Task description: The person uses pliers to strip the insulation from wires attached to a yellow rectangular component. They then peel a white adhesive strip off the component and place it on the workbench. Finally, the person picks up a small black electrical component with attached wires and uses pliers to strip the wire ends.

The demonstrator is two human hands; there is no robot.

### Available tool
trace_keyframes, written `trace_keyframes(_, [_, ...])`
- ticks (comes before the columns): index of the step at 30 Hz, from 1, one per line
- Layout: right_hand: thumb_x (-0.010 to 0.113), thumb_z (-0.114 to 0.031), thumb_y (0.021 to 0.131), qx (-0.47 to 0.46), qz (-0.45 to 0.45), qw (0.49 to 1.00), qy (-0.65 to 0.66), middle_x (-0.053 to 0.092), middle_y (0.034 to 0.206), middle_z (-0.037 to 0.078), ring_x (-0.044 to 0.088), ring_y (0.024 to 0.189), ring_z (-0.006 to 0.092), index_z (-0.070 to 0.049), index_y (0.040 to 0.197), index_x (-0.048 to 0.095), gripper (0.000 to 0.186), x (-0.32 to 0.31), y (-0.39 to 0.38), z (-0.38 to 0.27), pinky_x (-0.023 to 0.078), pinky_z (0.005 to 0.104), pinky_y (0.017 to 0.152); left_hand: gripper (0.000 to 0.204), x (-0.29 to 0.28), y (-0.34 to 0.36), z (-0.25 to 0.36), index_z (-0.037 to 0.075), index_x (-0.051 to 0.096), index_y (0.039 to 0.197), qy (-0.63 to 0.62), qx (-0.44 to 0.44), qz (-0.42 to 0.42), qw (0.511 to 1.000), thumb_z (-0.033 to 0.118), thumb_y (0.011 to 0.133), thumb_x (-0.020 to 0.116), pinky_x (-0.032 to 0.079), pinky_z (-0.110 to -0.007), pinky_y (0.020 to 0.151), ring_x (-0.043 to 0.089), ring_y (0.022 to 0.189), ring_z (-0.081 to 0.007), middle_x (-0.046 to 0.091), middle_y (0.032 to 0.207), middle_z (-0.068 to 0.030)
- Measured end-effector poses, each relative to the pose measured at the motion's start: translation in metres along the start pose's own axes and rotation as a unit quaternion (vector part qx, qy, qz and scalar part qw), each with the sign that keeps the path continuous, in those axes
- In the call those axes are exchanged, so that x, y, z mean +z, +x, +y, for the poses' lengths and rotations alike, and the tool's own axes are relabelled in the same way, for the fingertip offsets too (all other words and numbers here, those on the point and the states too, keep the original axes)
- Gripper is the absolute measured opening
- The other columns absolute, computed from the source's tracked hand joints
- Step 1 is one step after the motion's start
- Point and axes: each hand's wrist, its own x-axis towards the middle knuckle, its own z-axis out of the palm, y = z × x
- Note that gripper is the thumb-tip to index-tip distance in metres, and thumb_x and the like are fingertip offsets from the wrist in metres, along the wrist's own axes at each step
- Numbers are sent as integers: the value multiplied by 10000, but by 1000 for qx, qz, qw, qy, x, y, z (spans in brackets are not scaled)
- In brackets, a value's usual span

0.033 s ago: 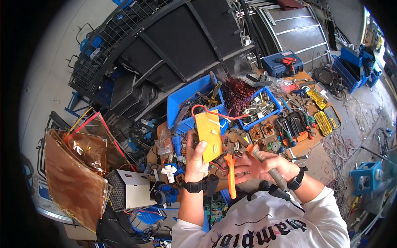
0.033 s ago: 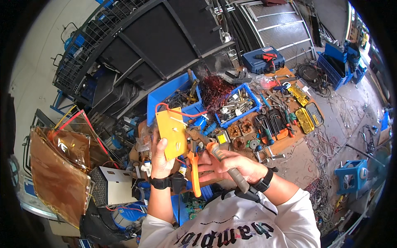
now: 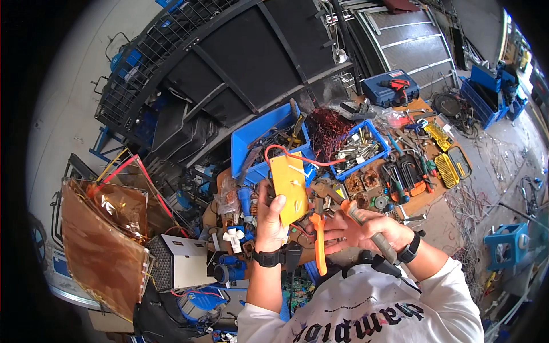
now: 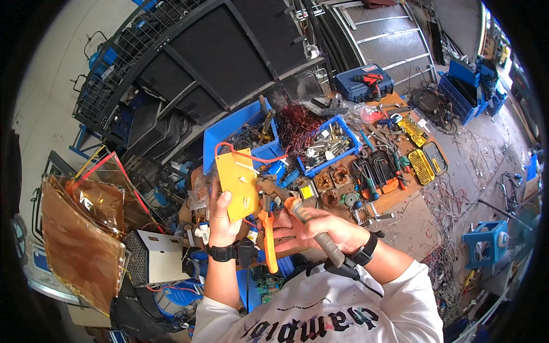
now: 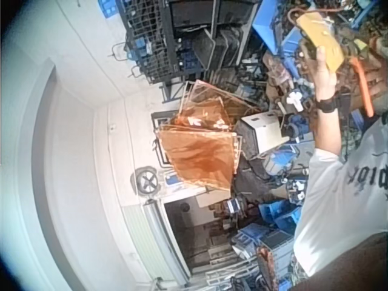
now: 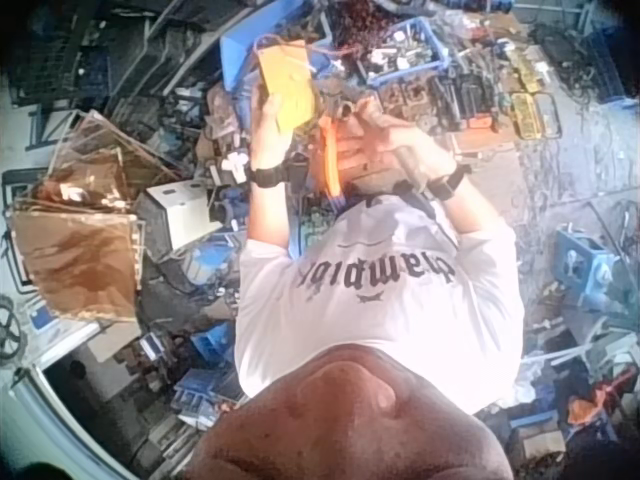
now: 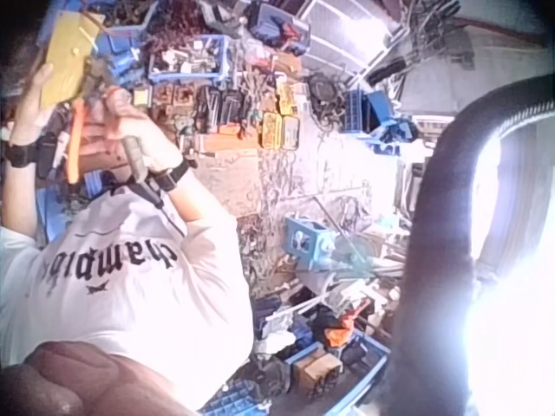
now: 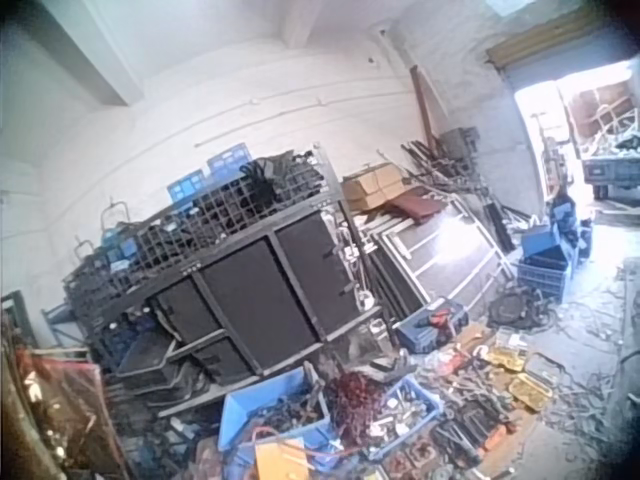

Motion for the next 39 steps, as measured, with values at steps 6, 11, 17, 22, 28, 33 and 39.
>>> trace_keyframes(6, [614,-183,708,21,-30,999,12,464,1368,222,410,1320,413,-80,935,467,290,-7,7,3,291,568,1113,544,-8,-2,-5,85,458,1169,-5,-1,20,1000,314,784,767,550,-374,858,619,1017,-218,585,1140,-113])
trace_keyframes(11, [617,-192,682,50,-58,996,39,457,1371,264,414,1315,428,-79,931,472,310,-10,10,7,295,576,1105,577,-8,-1,-5,84,468,1181,-7,-13,1,1000,321,759,782,496,-362,934,590,1067,-205,586,1147,-98])
trace_keyframes(17, [620,-217,684,64,-103,990,67,431,1400,284,406,1318,446,-82,928,476,313,-6,12,3,296,586,1099,590,-15,-1,-5,71,474,1182,-29,-34,-36,998,322,750,788,479,-379,967,584,1091,-214,581,1165,-102])
trace_keyframes(22, [622,-247,696,83,-105,989,60,426,1415,270,407,1322,437,-85,958,471,343,2,11,-1,305,596,1082,631,-19,-2,-7,78,467,1212,-36,-33,-48,998,344,743,794,481,-380,971,587,1095,-220,583,1173,-100])
trace_keyframes(28, [592,-108,733,-16,-9,998,68,544,1262,159,539,1184,296,-19,1342,438,635,-20,3,9,405,504,1041,609,-40,3,-6,97,437,1297,-82,-56,-22,995,358,821,712,587,-486,814,631,1039,-326,563,1196,-140])
trace_keyframes(33, [586,-84,718,45,57,996,-58,487,1400,182,479,1303,313,-36,1309,444,610,-11,-10,-4,369,458,1080,616,-51,-6,-3,101,417,1320,-64,-35,0,997,379,842,690,605,-500,762,631,1040,-359,547,1222,-152])
trace_keyframes(39, [541,-61,690,41,64,996,-39,445,1441,192,449,1333,320,-83,1241,457,557,-18,-7,8,346,481,1087,620,-28,-8,2,86,434,1262,-10,-23,-30,999,381,810,741,607,-495,749,646,1008,-365,572,1177,-167])
